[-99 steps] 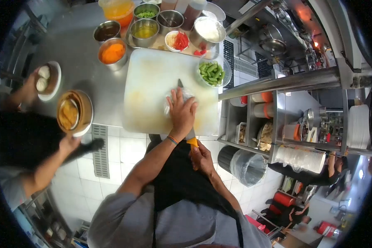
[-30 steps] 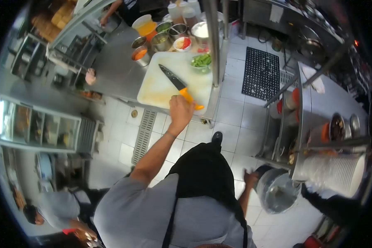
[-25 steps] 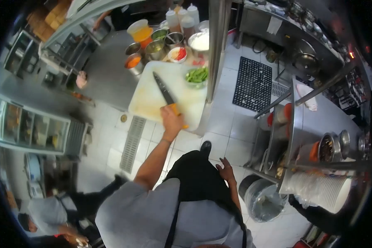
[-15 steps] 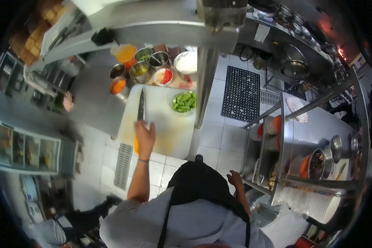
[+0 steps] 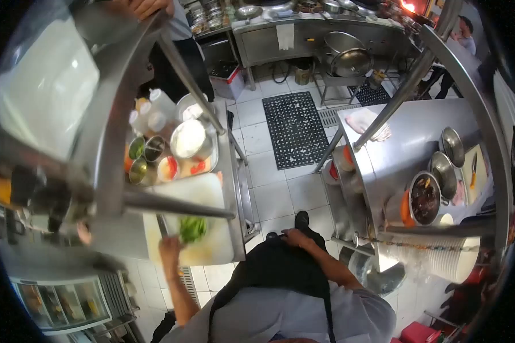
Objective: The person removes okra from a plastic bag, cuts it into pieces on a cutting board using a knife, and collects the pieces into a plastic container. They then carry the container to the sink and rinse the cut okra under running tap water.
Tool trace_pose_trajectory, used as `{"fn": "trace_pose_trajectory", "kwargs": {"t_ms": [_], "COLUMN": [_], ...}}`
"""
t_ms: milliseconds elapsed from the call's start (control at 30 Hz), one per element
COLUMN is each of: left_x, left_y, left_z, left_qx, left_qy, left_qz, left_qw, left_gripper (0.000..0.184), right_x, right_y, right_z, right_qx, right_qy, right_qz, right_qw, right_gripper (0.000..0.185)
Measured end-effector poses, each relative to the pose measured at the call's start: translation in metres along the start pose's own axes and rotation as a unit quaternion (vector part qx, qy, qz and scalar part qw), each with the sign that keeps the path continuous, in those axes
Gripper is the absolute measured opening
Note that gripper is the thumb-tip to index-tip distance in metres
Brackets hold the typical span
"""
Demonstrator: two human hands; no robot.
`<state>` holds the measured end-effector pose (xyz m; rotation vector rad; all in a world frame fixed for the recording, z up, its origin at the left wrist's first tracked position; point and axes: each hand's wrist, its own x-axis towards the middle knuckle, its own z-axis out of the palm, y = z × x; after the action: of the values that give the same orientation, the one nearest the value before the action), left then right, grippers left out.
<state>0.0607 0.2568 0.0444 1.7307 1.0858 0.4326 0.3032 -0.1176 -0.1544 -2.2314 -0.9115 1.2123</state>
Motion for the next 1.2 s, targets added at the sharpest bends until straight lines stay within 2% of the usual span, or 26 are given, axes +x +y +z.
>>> {"fn": "trace_pose_trajectory", "kwargs": {"t_ms": [33,100,167,233,300,400,467,500,567,600,667,700,733,767,800,833,900,933,967,1033,1100,1167,1200], "left_x": [-0.02,-0.073,-0.101,-0.133,-0.15,-0.149,-0.146,-0.141,-0.117,-0.108,-0.077,-0.069,-0.053,-0.037,-0.026,-0.011,0.03,0.051,0.073,0.118,0.145,0.177,0.186], "left_y": [0.003,0.075,0.064,0.055,0.049,0.019,0.011,0.059,0.103,0.096,0.084,0.09,0.123,0.151,0.167,0.164,0.146,0.151,0.159,0.156,0.233,0.283,0.292], "left_z": [-0.025,-0.027,-0.03,-0.013,0.019,0.083,0.132,0.157,0.201,0.213,0.244,0.246,0.25,0.256,0.264,0.269,0.28,0.289,0.299,0.33,0.351,0.397,0.409], "left_qx": [0.242,0.201,0.251,0.09,0.093,0.123,0.019,-0.09,-0.139,-0.14,-0.051,-0.05,0.085,0.217,0.181,0.178,0.062,0.047,0.032,0.026,0.129,0.109,0.111], "left_qy": [-0.044,-0.047,-0.036,-0.061,-0.13,-0.158,-0.134,-0.131,-0.054,-0.053,-0.038,-0.04,-0.096,-0.153,-0.146,-0.155,-0.299,-0.343,-0.386,-0.383,-0.368,-0.3,-0.319], "left_qz": [0.115,-0.015,-0.12,-0.125,0.048,0.03,0.017,-0.106,-0.264,-0.265,-0.118,-0.121,-0.087,-0.047,-0.025,-0.026,-0.022,-0.027,-0.038,0.103,0.043,0.163,0.169], "left_qw": [0.962,0.978,0.96,0.986,0.986,0.979,0.991,0.982,0.953,0.953,0.991,0.991,0.988,0.963,0.972,0.971,0.952,0.938,0.921,0.918,0.92,0.934,0.926], "left_gripper": [0.023,0.035,0.037,0.026,0.016,0.026,0.024,0.031,0.03,0.03,0.019,0.019,0.023,0.027,0.023,0.023,0.024,0.022,0.019,0.022,0.03,0.028,0.028], "right_x": [0.006,0.029,0.014,0.03,0.046,0.056,0.068,0.07,0.068,0.058,0.039,0.037,0.036,0.035,0.03,0.027,0.019,0.015,0.016,0.014,0.0,-0.005,-0.02], "right_y": [0.021,0.077,0.062,0.07,0.074,0.033,0.011,-0.001,-0.028,-0.043,-0.068,-0.069,-0.068,-0.067,-0.065,-0.063,-0.055,-0.051,-0.038,-0.009,-0.004,0.019,0.002], "right_z": [0.008,0.022,-0.023,-0.044,-0.067,-0.134,-0.168,-0.185,-0.217,-0.232,-0.262,-0.269,-0.274,-0.279,-0.276,-0.281,-0.292,-0.298,-0.299,-0.286,-0.285,-0.278,-0.294], "right_qx": [-0.001,-0.053,-0.055,-0.072,-0.073,-0.001,0.025,0.023,0.209,0.208,0.414,0.416,0.388,0.357,0.421,0.423,0.463,0.492,0.501,0.523,0.43,0.49,0.579], "right_qy": [-0.003,-0.065,-0.065,-0.067,0.004,0.037,0.059,0.056,-0.015,-0.016,-0.156,-0.157,-0.187,-0.212,-0.184,-0.178,-0.081,-0.059,-0.05,0.107,0.3,0.375,0.33], "right_qz": [-0.003,-0.01,0.04,0.042,-0.051,-0.087,-0.125,-0.127,-0.136,-0.136,-0.061,-0.058,-0.151,-0.242,-0.266,-0.259,-0.134,-0.082,-0.065,-0.069,-0.023,0.001,0.031], "right_qw": [1.0,0.996,0.996,0.994,0.996,0.995,0.99,0.99,0.968,0.968,0.895,0.894,0.89,0.877,0.847,0.85,0.872,0.864,0.861,0.842,0.851,0.787,0.745], "right_gripper": [0.045,0.042,0.041,0.043,0.044,0.045,0.046,0.046,0.056,0.056,0.067,0.067,0.068,0.07,0.073,0.073,0.07,0.066,0.066,0.065,0.062,0.061,0.057]}}
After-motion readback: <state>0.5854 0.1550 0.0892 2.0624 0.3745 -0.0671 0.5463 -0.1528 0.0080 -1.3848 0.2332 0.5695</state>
